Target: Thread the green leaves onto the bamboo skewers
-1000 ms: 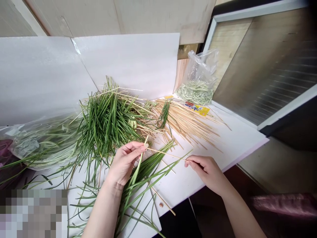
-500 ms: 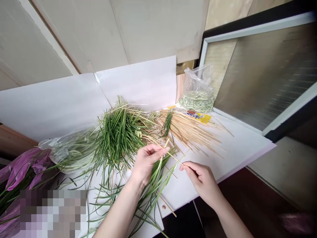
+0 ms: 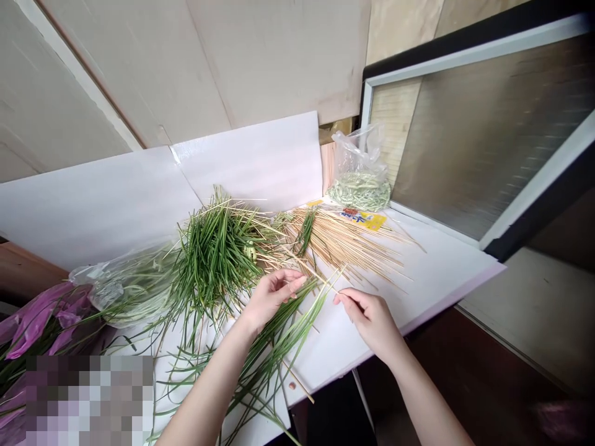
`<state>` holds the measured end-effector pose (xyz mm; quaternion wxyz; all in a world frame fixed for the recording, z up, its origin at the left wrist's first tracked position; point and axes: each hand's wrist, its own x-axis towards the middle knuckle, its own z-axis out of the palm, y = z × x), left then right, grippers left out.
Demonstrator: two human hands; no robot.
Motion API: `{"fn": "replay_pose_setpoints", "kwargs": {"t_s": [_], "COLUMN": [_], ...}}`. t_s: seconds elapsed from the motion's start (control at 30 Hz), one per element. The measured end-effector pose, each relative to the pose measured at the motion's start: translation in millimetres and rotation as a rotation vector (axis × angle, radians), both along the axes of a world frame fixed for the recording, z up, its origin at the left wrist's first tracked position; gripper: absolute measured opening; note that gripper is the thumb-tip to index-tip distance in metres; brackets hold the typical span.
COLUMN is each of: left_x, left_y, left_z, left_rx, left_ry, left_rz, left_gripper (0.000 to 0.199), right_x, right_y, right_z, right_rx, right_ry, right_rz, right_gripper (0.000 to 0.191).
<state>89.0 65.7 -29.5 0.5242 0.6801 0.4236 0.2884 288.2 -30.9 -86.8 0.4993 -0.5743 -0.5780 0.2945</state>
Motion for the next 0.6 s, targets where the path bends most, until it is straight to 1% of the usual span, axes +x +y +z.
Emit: {"fn": "replay_pose_setpoints", "kwargs": {"t_s": [0.1, 0.17, 0.23, 0.3, 0.33, 0.4, 0.5, 0.6], "left_x": [-3.2, 2.9, 11.5, 17.1, 17.7, 14.1, 1.3, -10.8], "left_y": [4.9, 3.8, 3.5, 6.5, 9.5, 17.5, 30.1, 36.8], "left_z": [-14.0, -23.0, -29.1, -31.2, -31.1, -29.4, -26.8, -25.5], "left_rx": [0.336, 0.492, 0.550, 0.530, 0.503, 0.438, 0.351, 0.274], "left_ry": [0.416, 0.674, 0.836, 0.918, 0.921, 0.854, 0.678, 0.519], "left_rz": [0.031, 0.033, 0.019, 0.004, -0.001, 0.002, 0.026, 0.047], "left_gripper": [0.022, 0.021, 0.022, 0.016, 0.013, 0.013, 0.023, 0.036], "right_x": [14.4, 22.1, 26.9, 28.5, 28.4, 27.3, 26.0, 26.4], "right_y": [1.3, 1.4, 1.2, 1.1, 1.1, 1.4, 2.2, 2.8], "right_z": [-4.7, -6.9, -8.1, -8.3, -8.1, -7.4, -6.9, -7.7], "right_rx": [-0.009, -0.024, -0.043, -0.055, -0.057, -0.066, -0.075, -0.072], "right_ry": [-0.001, -0.003, -0.012, -0.019, -0.021, -0.022, -0.036, -0.045], "right_rz": [-0.064, -0.088, -0.097, -0.100, -0.101, -0.095, -0.084, -0.089], "right_gripper": [0.028, 0.028, 0.028, 0.028, 0.028, 0.028, 0.028, 0.029]}}
